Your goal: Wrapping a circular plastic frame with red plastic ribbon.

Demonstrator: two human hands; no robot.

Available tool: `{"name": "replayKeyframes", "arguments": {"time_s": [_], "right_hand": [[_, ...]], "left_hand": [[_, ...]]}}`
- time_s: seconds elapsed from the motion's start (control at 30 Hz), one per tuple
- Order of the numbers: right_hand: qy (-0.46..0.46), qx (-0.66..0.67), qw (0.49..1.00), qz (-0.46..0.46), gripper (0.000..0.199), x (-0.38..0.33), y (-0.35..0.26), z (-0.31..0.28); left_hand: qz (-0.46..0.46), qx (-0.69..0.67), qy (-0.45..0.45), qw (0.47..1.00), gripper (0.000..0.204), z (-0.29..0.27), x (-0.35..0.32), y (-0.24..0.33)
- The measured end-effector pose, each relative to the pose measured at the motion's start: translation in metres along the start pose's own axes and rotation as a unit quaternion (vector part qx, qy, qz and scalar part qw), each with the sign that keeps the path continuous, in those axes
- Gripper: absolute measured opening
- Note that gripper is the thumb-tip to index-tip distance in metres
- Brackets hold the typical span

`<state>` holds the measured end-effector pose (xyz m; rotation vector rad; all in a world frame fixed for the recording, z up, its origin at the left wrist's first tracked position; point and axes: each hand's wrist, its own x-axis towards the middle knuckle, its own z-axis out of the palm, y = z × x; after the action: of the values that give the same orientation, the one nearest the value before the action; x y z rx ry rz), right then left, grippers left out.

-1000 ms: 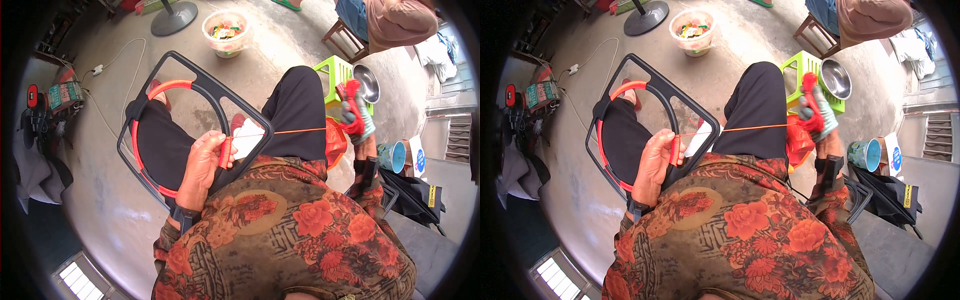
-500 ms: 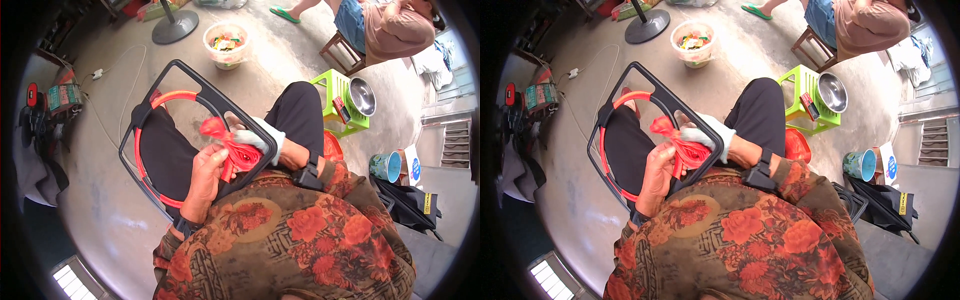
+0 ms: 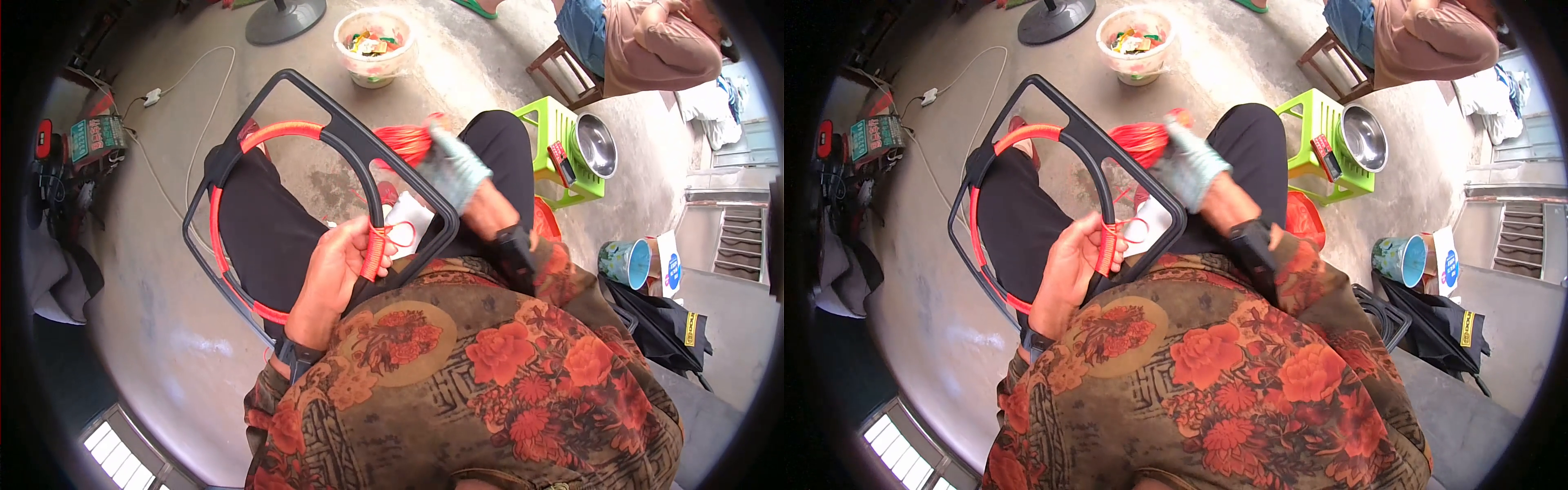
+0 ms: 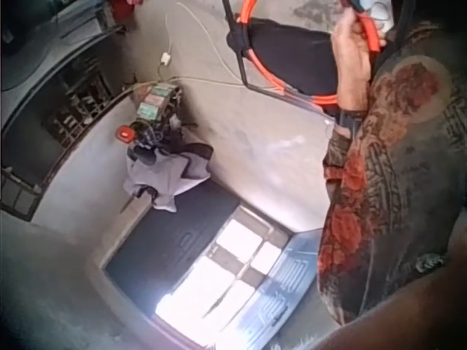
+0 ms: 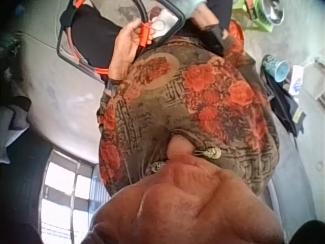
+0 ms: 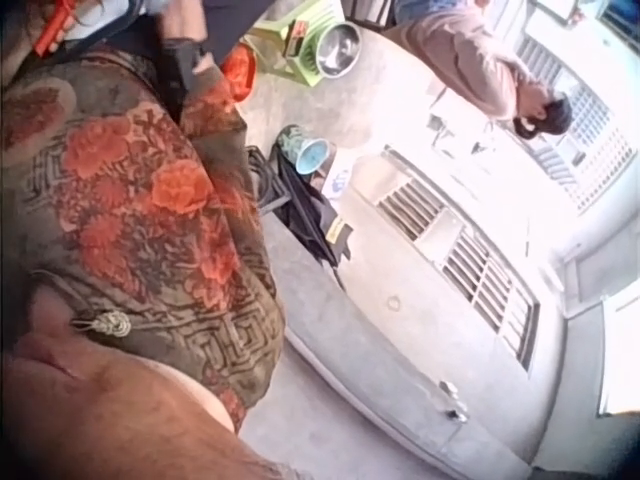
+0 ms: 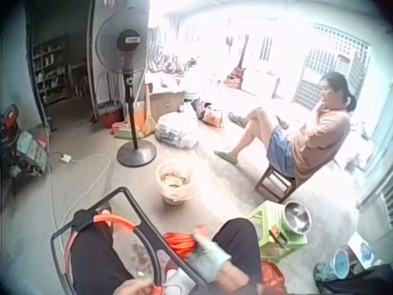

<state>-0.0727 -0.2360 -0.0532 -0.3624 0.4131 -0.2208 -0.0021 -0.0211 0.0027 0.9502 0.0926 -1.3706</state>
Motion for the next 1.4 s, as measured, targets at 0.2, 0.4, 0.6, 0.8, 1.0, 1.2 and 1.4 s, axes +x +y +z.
{"name": "replayKeyframes", "arguments": {"time_s": [0.2,0.4,0.6,0.8,1.0,1.2,1.4], "right_hand": [[-0.048,0.118,0.986,-0.111,0.038,-0.081,-0.081,-0.019],[-0.03,0.052,0.988,-0.14,0.042,-0.135,-0.114,-0.032],[0.14,-0.169,0.968,-0.119,0.044,-0.144,-0.107,-0.04],[0.182,-0.16,0.959,-0.147,0.04,-0.148,-0.114,-0.056],[0.229,-0.276,0.916,-0.182,0.039,-0.14,-0.114,-0.041],[0.229,-0.265,0.92,-0.179,0.039,-0.141,-0.107,-0.023],[0.232,-0.262,0.916,-0.194,0.039,-0.133,-0.123,-0.036]], "left_hand": [[-0.015,-0.031,-0.026,0.999,0.03,0.003,0.001,0.0],[-0.027,-0.044,0.002,0.999,0.026,0.003,0.0,0.001],[0.042,0.03,-0.005,0.999,0.011,0.01,-0.001,-0.001],[0.018,0.067,-0.008,0.998,0.018,0.006,-0.003,-0.003],[0.027,0.074,0.018,0.997,0.024,0.016,-0.004,-0.004],[-0.006,0.091,-0.028,0.995,0.013,0.012,0.001,0.0],[0.016,0.041,0.031,0.999,0.016,0.013,-0.004,-0.002]]}}
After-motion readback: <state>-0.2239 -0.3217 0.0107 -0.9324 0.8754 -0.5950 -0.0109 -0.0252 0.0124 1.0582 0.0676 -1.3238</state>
